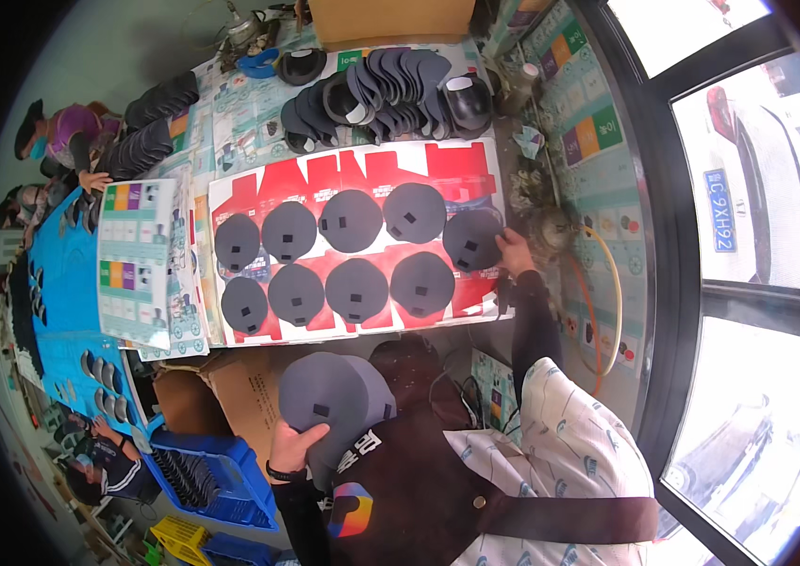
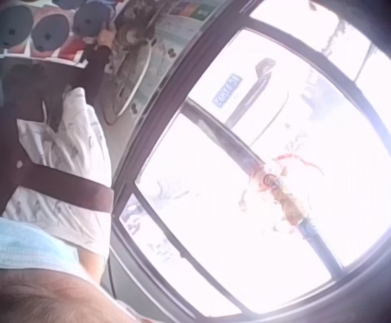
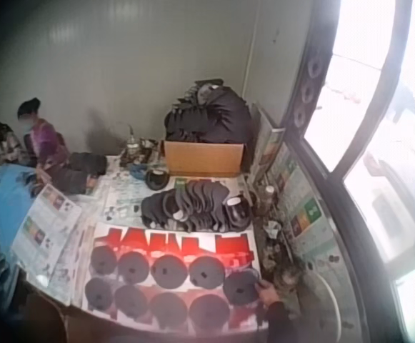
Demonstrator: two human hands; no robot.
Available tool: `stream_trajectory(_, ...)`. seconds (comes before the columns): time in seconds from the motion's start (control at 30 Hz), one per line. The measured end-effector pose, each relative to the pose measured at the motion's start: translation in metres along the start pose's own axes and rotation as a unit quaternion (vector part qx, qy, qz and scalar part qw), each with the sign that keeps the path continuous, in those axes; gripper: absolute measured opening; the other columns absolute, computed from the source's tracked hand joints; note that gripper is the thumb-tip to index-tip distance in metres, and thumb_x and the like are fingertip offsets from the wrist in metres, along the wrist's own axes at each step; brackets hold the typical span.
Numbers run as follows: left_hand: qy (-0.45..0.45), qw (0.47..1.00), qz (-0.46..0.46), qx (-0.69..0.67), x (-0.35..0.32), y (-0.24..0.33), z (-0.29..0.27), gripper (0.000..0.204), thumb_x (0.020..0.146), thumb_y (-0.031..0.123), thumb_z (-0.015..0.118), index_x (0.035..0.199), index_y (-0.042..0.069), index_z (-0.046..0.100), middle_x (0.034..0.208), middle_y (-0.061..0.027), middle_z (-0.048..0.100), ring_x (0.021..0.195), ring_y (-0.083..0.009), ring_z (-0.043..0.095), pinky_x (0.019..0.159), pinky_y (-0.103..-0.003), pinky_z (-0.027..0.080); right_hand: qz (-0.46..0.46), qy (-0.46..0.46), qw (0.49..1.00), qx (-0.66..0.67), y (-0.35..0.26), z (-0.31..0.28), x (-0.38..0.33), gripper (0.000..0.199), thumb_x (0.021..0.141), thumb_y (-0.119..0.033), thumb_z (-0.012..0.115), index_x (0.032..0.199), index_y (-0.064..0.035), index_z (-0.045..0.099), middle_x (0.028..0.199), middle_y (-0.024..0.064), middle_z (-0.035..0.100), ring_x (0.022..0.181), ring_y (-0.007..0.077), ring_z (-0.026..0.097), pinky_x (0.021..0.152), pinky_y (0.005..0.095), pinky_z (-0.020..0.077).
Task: Using a marking tool to apply patterns or adhesive to circular shoe components at a workstation.
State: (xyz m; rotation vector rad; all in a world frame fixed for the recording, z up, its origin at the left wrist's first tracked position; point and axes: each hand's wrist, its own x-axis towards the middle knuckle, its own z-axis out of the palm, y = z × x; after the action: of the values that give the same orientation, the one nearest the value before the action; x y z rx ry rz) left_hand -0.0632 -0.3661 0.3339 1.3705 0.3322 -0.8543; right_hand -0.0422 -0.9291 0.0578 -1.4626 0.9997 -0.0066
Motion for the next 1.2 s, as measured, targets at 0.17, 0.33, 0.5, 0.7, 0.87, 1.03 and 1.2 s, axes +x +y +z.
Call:
stream_trajectory(0.17, -0.02, 1.0, 0.011, -0.016, -0.002, 0.008, 0.0, 0.046, 0.085, -0.004, 0.074, 0.129, -0.003, 0.061, 0.119, -0.0103, 0.068, 0.107, -0.0212, 0.067, 0.095, -0.036, 0.054, -0.118, 0.095, 0.961, -0.233, 0.034, -0.008, 0.025, 0.038, 0.093, -0.033, 0.07, 0.113, 0.0001, 0.069, 0.111, 0.0236, 0.071, 0.098, 0.0374, 0.069, 0.084, 0.0443, 0.0546)
stream_trajectory(0.33, 0.048, 0.997, 0.019, -0.051, -0.034, 0.006, -0.055, 0.053, 0.088, -0.004, 0.071, 0.138, -0.001, 0.053, 0.127, -0.0098, 0.065, 0.112, -0.0216, 0.065, 0.096, -0.037, 0.055, -0.299, 0.102, 0.615, -0.723, 0.006, -0.009, 0.013, 0.019, 0.093, -0.019, 0.061, 0.104, -0.0048, 0.068, 0.107, 0.014, 0.07, 0.097, 0.0278, 0.068, 0.081, 0.0395, 0.0546)
stream_trajectory(0.5, 0.198, 0.965, 0.133, -0.113, -0.079, -0.041, -0.153, 0.054, 0.087, -0.001, 0.075, 0.137, 0.0, 0.056, 0.126, -0.0094, 0.066, 0.113, -0.0211, 0.064, 0.095, -0.036, 0.053, -0.271, 0.021, 0.917, -0.291, -0.053, 0.047, -0.045, 0.022, 0.098, -0.014, 0.061, 0.113, 0.0006, 0.066, 0.107, 0.0153, 0.069, 0.098, 0.0243, 0.068, 0.089, 0.0349, 0.0517)
stream_trajectory(0.7, 0.544, 0.808, 0.145, -0.175, -0.155, -0.193, -0.312, 0.046, 0.078, 0.002, 0.082, 0.121, -0.003, 0.066, 0.112, -0.0119, 0.072, 0.099, -0.0279, 0.07, 0.088, -0.044, 0.057, -0.418, -0.226, 0.834, -0.281, -0.113, 0.191, -0.181, 0.015, 0.099, -0.012, 0.062, 0.106, 0.0016, 0.064, 0.089, 0.0089, 0.067, 0.08, 0.0161, 0.064, 0.072, 0.0311, 0.0506)
stream_trajectory(0.87, 0.659, 0.671, 0.152, -0.304, -0.238, -0.335, -0.464, 0.034, 0.073, -0.002, 0.081, 0.106, -0.006, 0.072, 0.101, -0.0139, 0.075, 0.092, -0.0273, 0.072, 0.083, -0.039, 0.057, -0.355, -0.373, 0.815, -0.265, -0.15, 0.328, -0.349, 0.029, 0.096, -0.005, 0.061, 0.124, -0.0012, 0.062, 0.084, 0.0056, 0.065, 0.074, 0.011, 0.061, 0.067, 0.0257, 0.0479)
stream_trajectory(1.03, 0.678, 0.601, 0.05, -0.421, -0.274, -0.421, -0.561, 0.051, 0.067, 0.01, 0.089, 0.11, -0.011, 0.071, 0.108, -0.0169, 0.074, 0.091, -0.027, 0.071, 0.082, -0.039, 0.056, -0.26, -0.882, 0.362, -0.152, -0.221, 0.458, -0.561, 0.04, 0.09, -0.002, 0.067, 0.129, -0.0023, 0.067, 0.092, 0.0108, 0.074, 0.073, 0.0198, 0.069, 0.065, 0.0307, 0.0518)
stream_trajectory(1.2, 0.67, 0.683, 0.041, -0.289, -0.278, -0.428, -0.599, 0.048, 0.07, 0.006, 0.086, 0.112, -0.007, 0.069, 0.108, -0.0151, 0.074, 0.093, -0.0266, 0.071, 0.085, -0.038, 0.055, -0.176, -0.959, -0.012, -0.222, -0.233, 0.527, -0.72, 0.038, 0.099, -0.011, 0.062, 0.137, -0.0105, 0.062, 0.089, 0.0106, 0.068, 0.077, 0.0285, 0.065, 0.069, 0.0349, 0.051)
